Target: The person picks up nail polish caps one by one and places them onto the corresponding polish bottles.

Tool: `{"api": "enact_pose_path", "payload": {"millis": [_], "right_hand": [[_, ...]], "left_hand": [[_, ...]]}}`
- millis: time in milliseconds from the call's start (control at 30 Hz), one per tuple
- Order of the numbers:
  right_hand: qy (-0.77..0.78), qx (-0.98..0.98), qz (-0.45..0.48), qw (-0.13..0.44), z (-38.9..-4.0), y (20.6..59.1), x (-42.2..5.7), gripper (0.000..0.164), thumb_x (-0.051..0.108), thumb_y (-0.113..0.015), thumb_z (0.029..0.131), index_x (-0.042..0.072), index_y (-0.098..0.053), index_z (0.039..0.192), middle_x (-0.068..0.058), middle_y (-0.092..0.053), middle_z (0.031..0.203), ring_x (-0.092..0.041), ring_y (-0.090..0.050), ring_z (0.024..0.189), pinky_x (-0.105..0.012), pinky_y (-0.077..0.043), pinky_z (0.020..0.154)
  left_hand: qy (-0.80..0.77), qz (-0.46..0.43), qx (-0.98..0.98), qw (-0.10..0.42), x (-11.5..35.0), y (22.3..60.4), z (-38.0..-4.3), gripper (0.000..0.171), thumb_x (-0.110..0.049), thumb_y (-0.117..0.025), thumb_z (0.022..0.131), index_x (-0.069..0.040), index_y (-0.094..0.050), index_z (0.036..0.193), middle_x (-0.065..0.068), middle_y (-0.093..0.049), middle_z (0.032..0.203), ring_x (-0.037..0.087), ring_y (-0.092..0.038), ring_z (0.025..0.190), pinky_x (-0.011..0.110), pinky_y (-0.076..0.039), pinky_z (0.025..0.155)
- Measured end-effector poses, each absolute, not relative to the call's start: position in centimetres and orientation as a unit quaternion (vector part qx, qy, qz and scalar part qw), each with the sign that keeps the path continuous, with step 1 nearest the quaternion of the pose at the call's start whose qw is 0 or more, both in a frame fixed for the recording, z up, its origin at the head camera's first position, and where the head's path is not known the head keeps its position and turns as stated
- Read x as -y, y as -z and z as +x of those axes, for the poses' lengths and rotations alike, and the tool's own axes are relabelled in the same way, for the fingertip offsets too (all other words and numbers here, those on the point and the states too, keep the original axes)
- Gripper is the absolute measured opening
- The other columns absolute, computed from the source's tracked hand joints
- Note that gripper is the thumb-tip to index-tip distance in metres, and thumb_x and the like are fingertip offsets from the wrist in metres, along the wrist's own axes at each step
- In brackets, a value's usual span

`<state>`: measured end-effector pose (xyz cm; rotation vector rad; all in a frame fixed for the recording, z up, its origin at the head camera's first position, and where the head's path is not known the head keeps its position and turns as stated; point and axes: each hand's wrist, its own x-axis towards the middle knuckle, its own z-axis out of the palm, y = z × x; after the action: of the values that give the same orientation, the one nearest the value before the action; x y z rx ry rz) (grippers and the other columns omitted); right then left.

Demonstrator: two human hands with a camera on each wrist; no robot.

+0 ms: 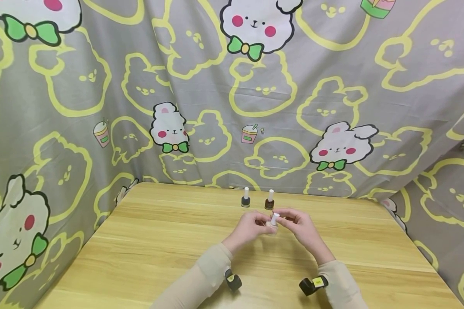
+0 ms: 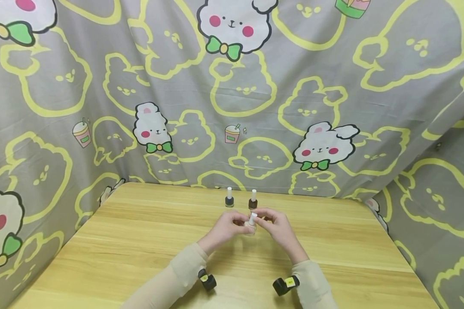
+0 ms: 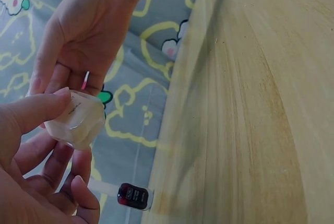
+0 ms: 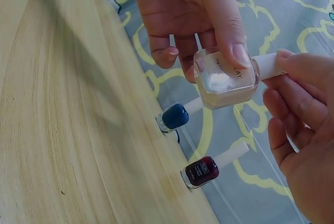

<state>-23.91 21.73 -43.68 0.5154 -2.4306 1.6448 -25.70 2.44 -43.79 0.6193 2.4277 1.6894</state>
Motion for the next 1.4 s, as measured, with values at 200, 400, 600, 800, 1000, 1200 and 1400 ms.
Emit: {"api": "enact_pose_path", "payload": {"millis": [200, 400, 600, 800, 1000, 1200, 1400], "right_hand": [[-0.538, 0.819, 0.171, 0.103, -23.9, 43.7, -21.6, 0.024, 0.016, -0.069, 0.090, 0.001, -0.069, 0.109, -0.012, -0.073, 0.099, -0.002, -0.062, 0.083, -0.021, -0.051, 0.074], [-0.542, 0.821, 0.132, 0.122, -23.6, 43.3, -20.9, 0.016, 0.012, -0.074, 0.085, 0.002, -0.070, 0.097, -0.011, -0.071, 0.087, -0.002, -0.059, 0.074, -0.020, -0.049, 0.066], [-0.553, 0.818, 0.102, 0.124, -23.0, 42.3, -20.2, 0.016, 0.006, -0.076, 0.082, -0.003, -0.065, 0.090, -0.005, -0.066, 0.079, -0.003, -0.056, 0.069, -0.019, -0.048, 0.064], [-0.564, 0.808, 0.115, 0.127, -23.4, 43.0, -20.5, 0.017, 0.010, -0.075, 0.084, 0.001, -0.065, 0.095, 0.002, -0.062, 0.084, -0.003, -0.056, 0.076, -0.020, -0.048, 0.069], [-0.577, 0.796, 0.140, 0.118, -23.7, 43.5, -21.0, 0.029, 0.016, -0.065, 0.093, 0.000, -0.064, 0.117, -0.013, -0.065, 0.106, -0.002, -0.058, 0.091, -0.020, -0.049, 0.079], [-0.567, 0.802, 0.165, 0.088, -23.8, 43.6, -21.4, 0.036, 0.019, -0.060, 0.097, -0.002, -0.061, 0.126, -0.021, -0.065, 0.119, -0.003, -0.061, 0.098, -0.019, -0.050, 0.083], [-0.555, 0.808, 0.185, 0.071, -23.7, 43.6, -21.5, 0.032, 0.020, -0.060, 0.097, 0.003, -0.064, 0.124, -0.017, -0.068, 0.118, -0.008, -0.062, 0.099, -0.021, -0.051, 0.082]], "left_hand": [[-0.551, 0.205, -0.808, 0.049, -2.5, 44.0, -25.7, 0.025, -0.017, -0.083, 0.076, -0.005, -0.076, 0.096, 0.001, -0.065, 0.087, 0.007, -0.054, 0.076, 0.021, -0.046, 0.069], [-0.545, 0.203, -0.812, 0.037, -2.7, 44.1, -25.5, 0.026, -0.017, -0.083, 0.074, -0.005, -0.075, 0.095, 0.000, -0.065, 0.086, 0.007, -0.053, 0.076, 0.021, -0.047, 0.069], [-0.541, 0.203, -0.816, 0.025, -2.9, 44.2, -25.4, 0.028, -0.017, -0.084, 0.073, -0.004, -0.075, 0.096, 0.000, -0.063, 0.087, 0.005, -0.052, 0.076, 0.018, -0.047, 0.068], [-0.546, 0.200, -0.813, 0.026, -2.9, 44.2, -25.4, 0.029, -0.016, -0.084, 0.073, -0.004, -0.074, 0.099, 0.001, -0.064, 0.089, 0.005, -0.053, 0.078, 0.018, -0.048, 0.068], [-0.556, 0.194, -0.808, 0.028, -2.8, 44.1, -25.4, 0.028, -0.017, -0.082, 0.076, -0.004, -0.075, 0.099, 0.001, -0.065, 0.088, 0.007, -0.054, 0.077, 0.020, -0.047, 0.068], [-0.560, 0.196, -0.804, 0.029, -2.8, 44.0, -25.5, 0.027, -0.018, -0.082, 0.076, -0.004, -0.075, 0.098, 0.001, -0.063, 0.087, 0.008, -0.054, 0.077, 0.020, -0.046, 0.066], [-0.559, 0.195, -0.805, 0.033, -2.8, 43.8, -25.4, 0.024, -0.019, -0.081, 0.078, -0.005, -0.076, 0.097, 0.000, -0.063, 0.088, 0.009, -0.053, 0.078, 0.021, -0.045, 0.067]]}}
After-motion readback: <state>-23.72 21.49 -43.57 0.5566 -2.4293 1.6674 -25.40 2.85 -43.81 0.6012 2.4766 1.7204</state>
